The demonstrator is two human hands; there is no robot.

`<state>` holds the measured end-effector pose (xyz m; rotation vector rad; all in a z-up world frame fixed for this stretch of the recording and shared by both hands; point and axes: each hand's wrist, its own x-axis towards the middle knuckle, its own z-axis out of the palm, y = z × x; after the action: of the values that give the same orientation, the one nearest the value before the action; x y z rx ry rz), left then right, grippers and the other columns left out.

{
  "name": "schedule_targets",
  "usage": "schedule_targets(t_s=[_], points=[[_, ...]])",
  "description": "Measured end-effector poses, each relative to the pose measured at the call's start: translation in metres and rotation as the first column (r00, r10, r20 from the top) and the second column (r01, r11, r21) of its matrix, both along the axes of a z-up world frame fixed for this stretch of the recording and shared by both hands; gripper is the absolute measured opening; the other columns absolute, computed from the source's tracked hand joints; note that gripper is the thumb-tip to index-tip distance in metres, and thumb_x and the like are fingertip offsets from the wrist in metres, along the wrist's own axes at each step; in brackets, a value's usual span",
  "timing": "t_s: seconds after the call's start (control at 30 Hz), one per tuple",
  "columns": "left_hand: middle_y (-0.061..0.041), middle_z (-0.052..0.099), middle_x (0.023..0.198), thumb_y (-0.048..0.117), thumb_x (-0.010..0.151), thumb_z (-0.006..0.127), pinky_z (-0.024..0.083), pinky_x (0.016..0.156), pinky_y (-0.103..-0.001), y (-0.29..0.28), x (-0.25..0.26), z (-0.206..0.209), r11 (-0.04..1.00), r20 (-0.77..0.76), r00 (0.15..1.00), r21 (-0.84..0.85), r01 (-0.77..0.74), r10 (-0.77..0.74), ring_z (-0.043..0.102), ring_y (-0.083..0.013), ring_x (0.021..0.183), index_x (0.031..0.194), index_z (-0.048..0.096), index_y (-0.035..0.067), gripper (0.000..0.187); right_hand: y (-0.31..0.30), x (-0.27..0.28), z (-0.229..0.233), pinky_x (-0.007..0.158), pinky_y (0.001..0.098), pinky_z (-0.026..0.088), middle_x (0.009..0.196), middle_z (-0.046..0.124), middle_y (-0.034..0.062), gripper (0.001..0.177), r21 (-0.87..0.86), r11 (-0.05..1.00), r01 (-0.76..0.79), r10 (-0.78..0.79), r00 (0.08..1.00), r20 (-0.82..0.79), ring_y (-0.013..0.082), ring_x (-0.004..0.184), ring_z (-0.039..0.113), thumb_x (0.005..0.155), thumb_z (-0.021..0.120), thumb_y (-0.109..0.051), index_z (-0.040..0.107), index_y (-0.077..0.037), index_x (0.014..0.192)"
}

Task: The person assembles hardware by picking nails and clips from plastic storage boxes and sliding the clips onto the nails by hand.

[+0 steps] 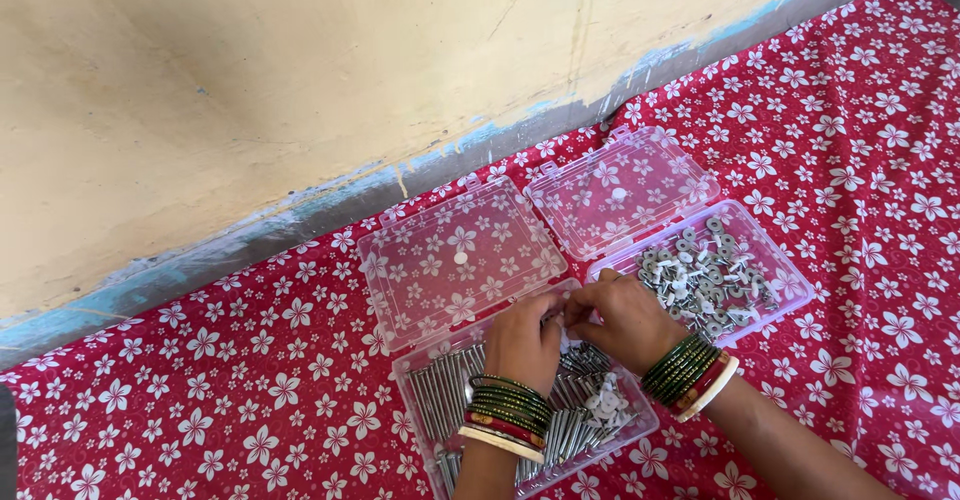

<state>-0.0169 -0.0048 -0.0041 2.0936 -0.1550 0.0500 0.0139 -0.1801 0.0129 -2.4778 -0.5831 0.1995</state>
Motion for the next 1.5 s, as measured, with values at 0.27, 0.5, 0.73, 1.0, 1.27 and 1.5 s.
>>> schedule_targets(t_s=[0.27,0.5,0.73,1.0,1.27,1.5], points=[[-0.017,0.075,0.109,0.005,0.088,0.061,0.055,0.089,-0.043,0.001,0.004,0.001,1.0,-0.062,0.998,-0.009,-0.001,0.0,0.073,-0.0331,0.099,0.112,0.073,0.004,0.027,0.006,-0.001,0.005,0.082,0.0408,0.054,0.083,0.079,0.0041,0.013,-0.043,0.999,0.01,-0.01,1.0,-0.004,0.0232,0.084,0.071,0.073,0.08,-0.015,0.077,-0.01,0.085],[-0.017,0.075,0.106,0.006,0.089,0.06,0.055,0.087,-0.044,0.003,0.004,0.005,1.0,-0.067,0.998,0.004,0.001,-0.001,0.073,-0.0333,0.097,0.112,0.073,0.004,0.027,0.008,-0.001,0.006,0.083,0.0405,0.054,0.084,0.079,0.003,0.012,-0.064,0.998,0.009,-0.008,1.0,0.007,0.0216,0.083,0.072,0.074,0.078,-0.015,0.077,-0.011,0.085],[-0.017,0.075,0.106,0.006,0.088,0.061,0.055,0.087,-0.044,0.003,0.006,0.001,1.0,-0.088,0.996,0.024,-0.005,0.007,0.073,-0.0329,0.096,0.111,0.074,0.005,0.026,0.007,0.0,0.002,0.082,0.0407,0.054,0.083,0.08,0.0032,0.012,-0.056,0.998,-0.01,0.012,0.999,0.031,0.0225,0.083,0.072,0.074,0.078,-0.015,0.077,-0.011,0.085],[-0.017,0.075,0.103,0.009,0.09,0.064,0.055,0.086,-0.044,0.003,0.007,-0.003,0.999,-0.047,0.999,0.026,-0.019,0.021,0.073,-0.0335,0.095,0.109,0.074,0.004,0.022,0.009,-0.001,-0.002,0.079,0.0438,0.05,0.078,0.076,0.0041,0.01,-0.083,0.997,-0.002,0.01,0.994,0.105,0.0239,0.081,0.068,0.077,0.076,-0.017,0.076,-0.012,0.085],[-0.016,0.075,0.104,0.01,0.093,0.061,0.056,0.085,-0.043,0.003,0.007,0.004,1.0,-0.115,0.993,0.029,-0.011,0.014,0.074,-0.0314,0.094,0.111,0.073,0.005,0.022,0.008,-0.002,-0.002,0.075,0.042,0.053,0.076,0.076,0.0059,0.008,-0.03,0.999,0.018,-0.014,0.993,0.116,0.0251,0.077,0.069,0.077,0.075,-0.013,0.076,-0.011,0.084],[-0.018,0.074,0.104,0.004,0.09,0.062,0.055,0.084,-0.044,-0.008,0.006,0.009,0.999,0.113,0.993,-0.041,0.036,-0.031,0.072,-0.0353,0.097,0.109,0.072,0.001,0.022,-0.017,0.005,0.009,0.07,0.0366,0.058,0.085,0.079,0.0077,0.018,0.171,0.985,0.035,-0.051,0.994,0.091,0.0229,0.075,0.073,0.075,0.077,-0.006,0.078,-0.009,0.093]])
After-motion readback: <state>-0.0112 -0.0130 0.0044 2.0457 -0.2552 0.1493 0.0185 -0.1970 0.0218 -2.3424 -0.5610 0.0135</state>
